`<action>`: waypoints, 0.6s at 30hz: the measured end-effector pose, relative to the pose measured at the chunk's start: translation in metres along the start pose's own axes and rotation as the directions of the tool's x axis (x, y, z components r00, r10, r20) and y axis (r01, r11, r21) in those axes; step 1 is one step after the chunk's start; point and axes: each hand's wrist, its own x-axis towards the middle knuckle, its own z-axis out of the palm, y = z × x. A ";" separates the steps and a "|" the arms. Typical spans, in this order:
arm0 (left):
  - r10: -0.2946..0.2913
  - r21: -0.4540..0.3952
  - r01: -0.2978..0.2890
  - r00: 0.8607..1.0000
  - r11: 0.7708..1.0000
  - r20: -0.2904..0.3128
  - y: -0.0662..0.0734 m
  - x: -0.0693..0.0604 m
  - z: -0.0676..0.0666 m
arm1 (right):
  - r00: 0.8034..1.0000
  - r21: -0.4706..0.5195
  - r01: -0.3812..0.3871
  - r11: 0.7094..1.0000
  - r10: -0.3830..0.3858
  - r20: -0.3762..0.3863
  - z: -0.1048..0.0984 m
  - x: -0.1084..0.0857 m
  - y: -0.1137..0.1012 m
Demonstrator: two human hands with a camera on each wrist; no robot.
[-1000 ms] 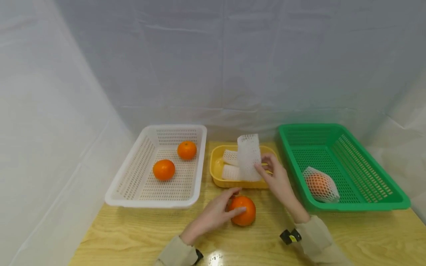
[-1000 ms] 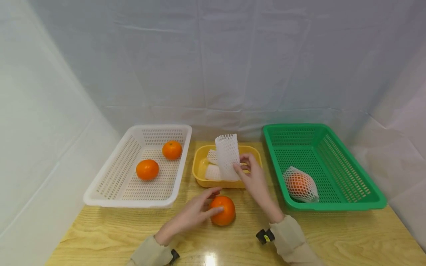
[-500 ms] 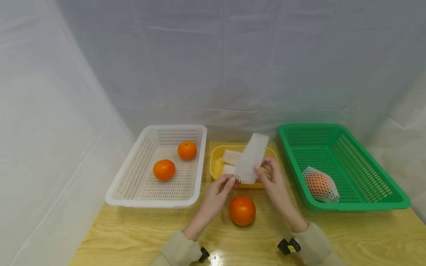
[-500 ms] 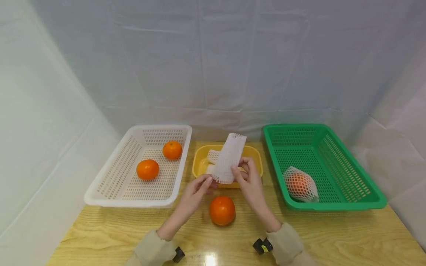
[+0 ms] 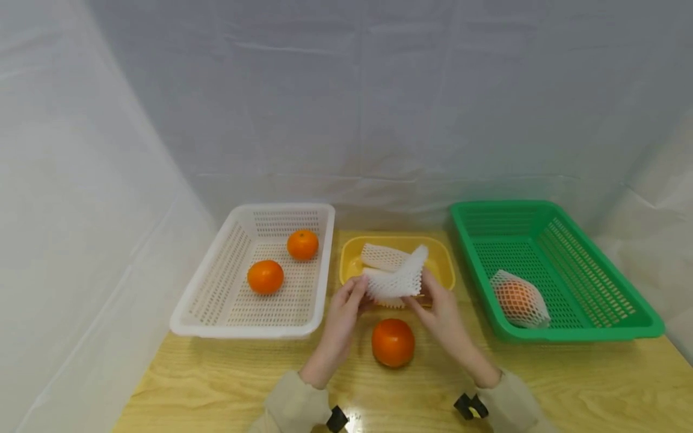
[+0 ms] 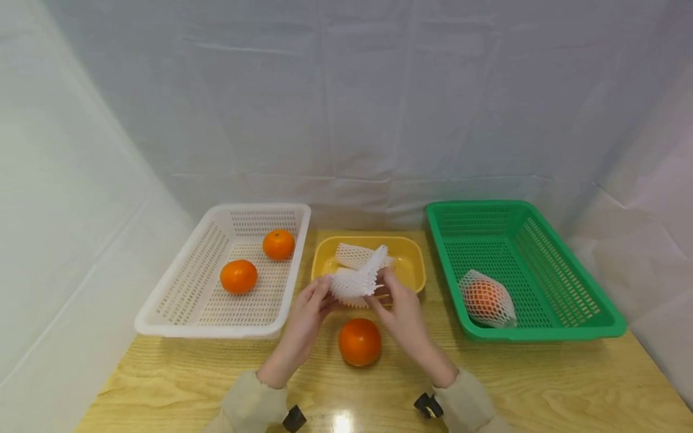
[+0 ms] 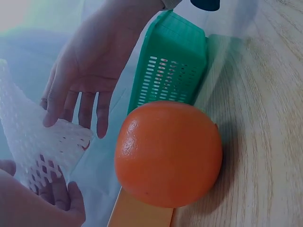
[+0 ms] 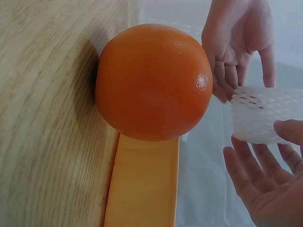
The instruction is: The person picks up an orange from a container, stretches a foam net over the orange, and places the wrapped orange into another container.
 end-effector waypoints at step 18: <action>-0.089 -0.172 0.094 0.995 0.981 0.036 -0.003 0.003 0.002 | 0.986 0.201 -0.138 0.970 0.115 0.122 0.001 -0.003 -0.004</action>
